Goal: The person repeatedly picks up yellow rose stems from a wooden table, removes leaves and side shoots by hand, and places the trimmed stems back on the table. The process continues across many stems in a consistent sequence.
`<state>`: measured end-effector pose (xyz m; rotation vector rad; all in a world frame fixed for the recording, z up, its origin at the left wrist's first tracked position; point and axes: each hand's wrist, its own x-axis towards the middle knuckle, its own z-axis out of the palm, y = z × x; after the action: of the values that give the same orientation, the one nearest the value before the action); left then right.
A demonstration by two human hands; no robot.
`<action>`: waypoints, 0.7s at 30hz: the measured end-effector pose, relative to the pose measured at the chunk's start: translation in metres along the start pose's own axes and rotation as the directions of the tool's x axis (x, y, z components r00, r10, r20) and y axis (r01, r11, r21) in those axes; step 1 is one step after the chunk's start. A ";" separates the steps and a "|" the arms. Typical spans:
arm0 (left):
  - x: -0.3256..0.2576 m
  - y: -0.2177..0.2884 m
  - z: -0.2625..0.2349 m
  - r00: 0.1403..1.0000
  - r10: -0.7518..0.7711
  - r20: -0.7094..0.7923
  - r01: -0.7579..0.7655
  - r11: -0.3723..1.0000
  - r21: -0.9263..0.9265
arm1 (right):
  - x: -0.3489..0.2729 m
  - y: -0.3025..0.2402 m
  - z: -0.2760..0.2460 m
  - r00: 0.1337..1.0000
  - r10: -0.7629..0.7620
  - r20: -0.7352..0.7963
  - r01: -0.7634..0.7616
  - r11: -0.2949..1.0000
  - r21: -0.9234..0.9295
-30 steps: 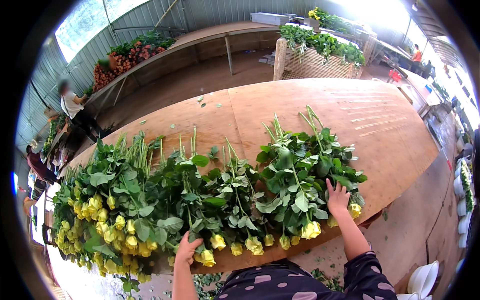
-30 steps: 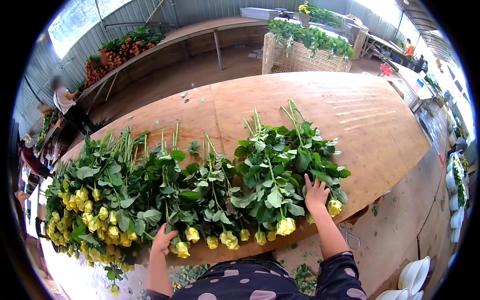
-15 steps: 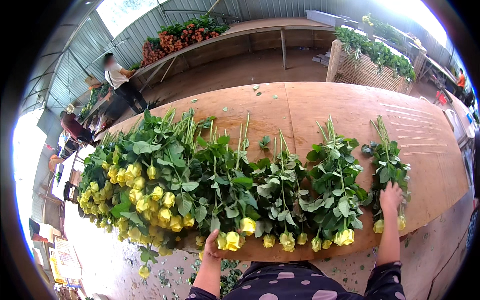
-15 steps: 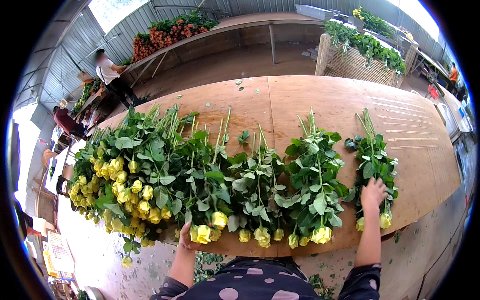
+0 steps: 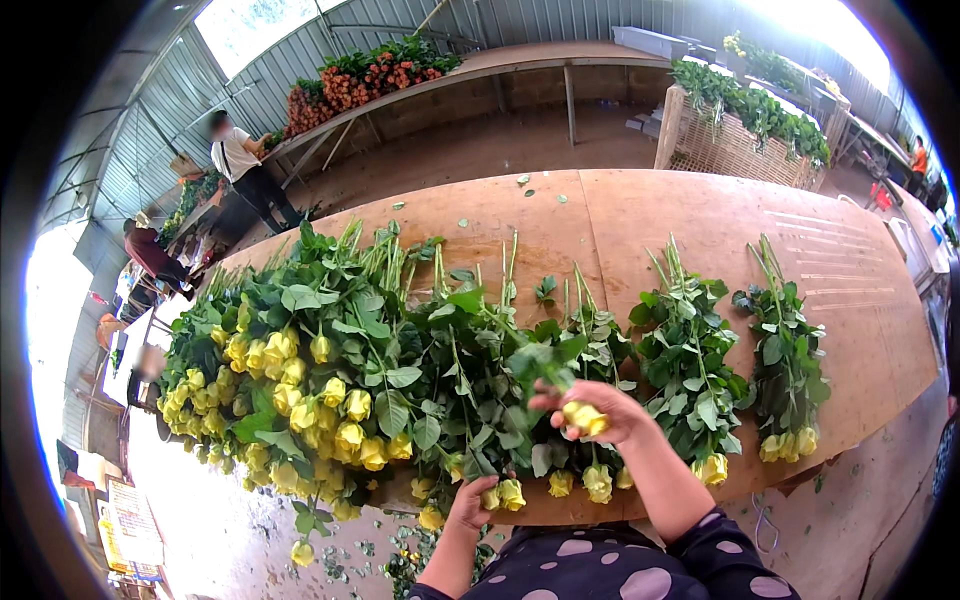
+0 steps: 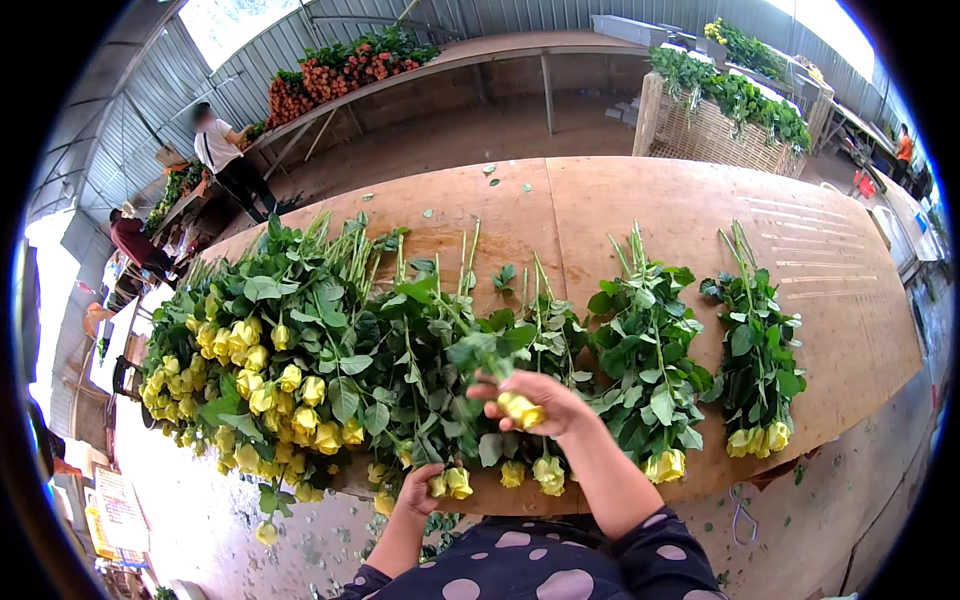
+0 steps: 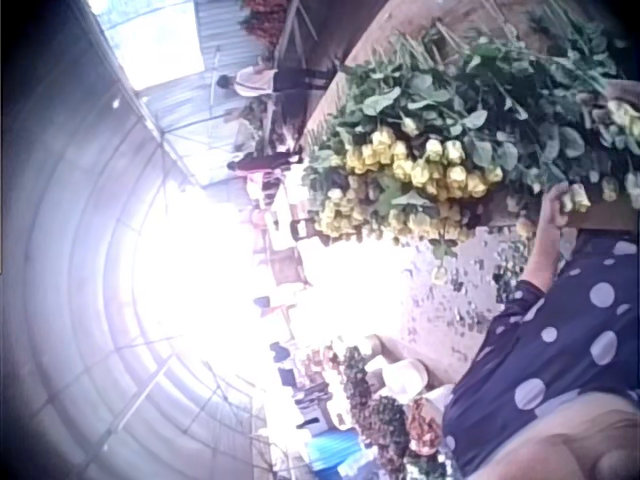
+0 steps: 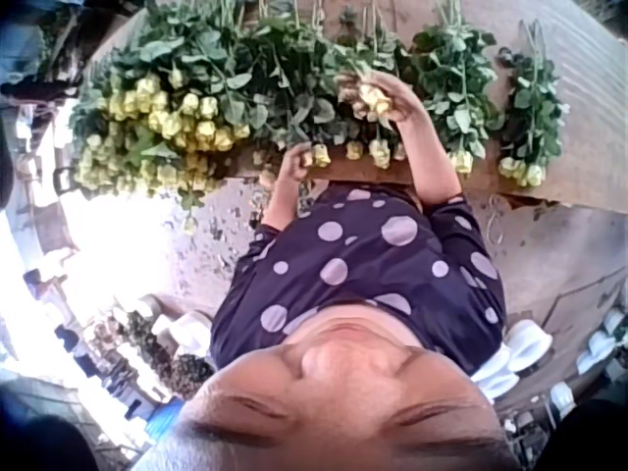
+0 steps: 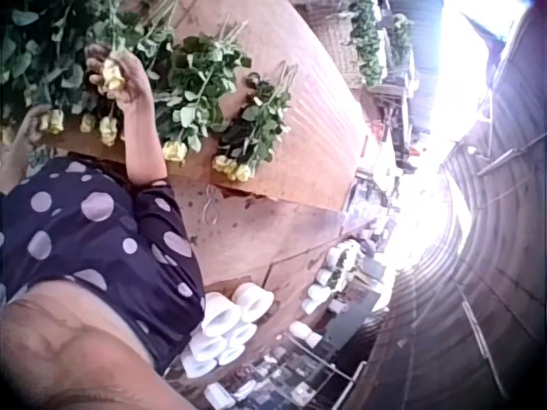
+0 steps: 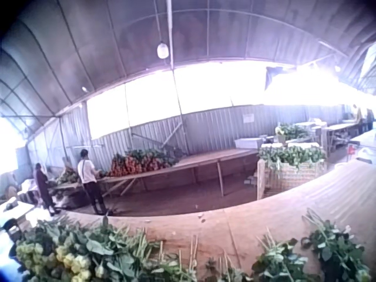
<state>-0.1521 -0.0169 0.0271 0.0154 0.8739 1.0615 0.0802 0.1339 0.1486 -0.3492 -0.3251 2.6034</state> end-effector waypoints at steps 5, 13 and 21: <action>0.000 -0.012 0.022 0.980 0.168 -0.108 -0.161 0.984 0.070 | -0.035 0.039 0.026 0.961 -0.258 -0.103 0.108 0.688 -0.718; 0.003 -0.005 0.034 0.967 0.216 -0.136 -0.154 0.920 0.360 | -0.038 0.060 0.036 0.942 -0.313 -0.120 0.235 0.873 -0.427; -0.004 0.034 0.031 0.929 0.305 -0.207 -0.105 0.756 0.646 | -0.013 0.090 -0.050 0.854 -0.385 -0.350 -0.026 0.639 -0.769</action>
<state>-0.1588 0.0096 0.0645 0.5404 1.5124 0.9430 0.0672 0.0588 0.0775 -1.1698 -1.1979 1.9316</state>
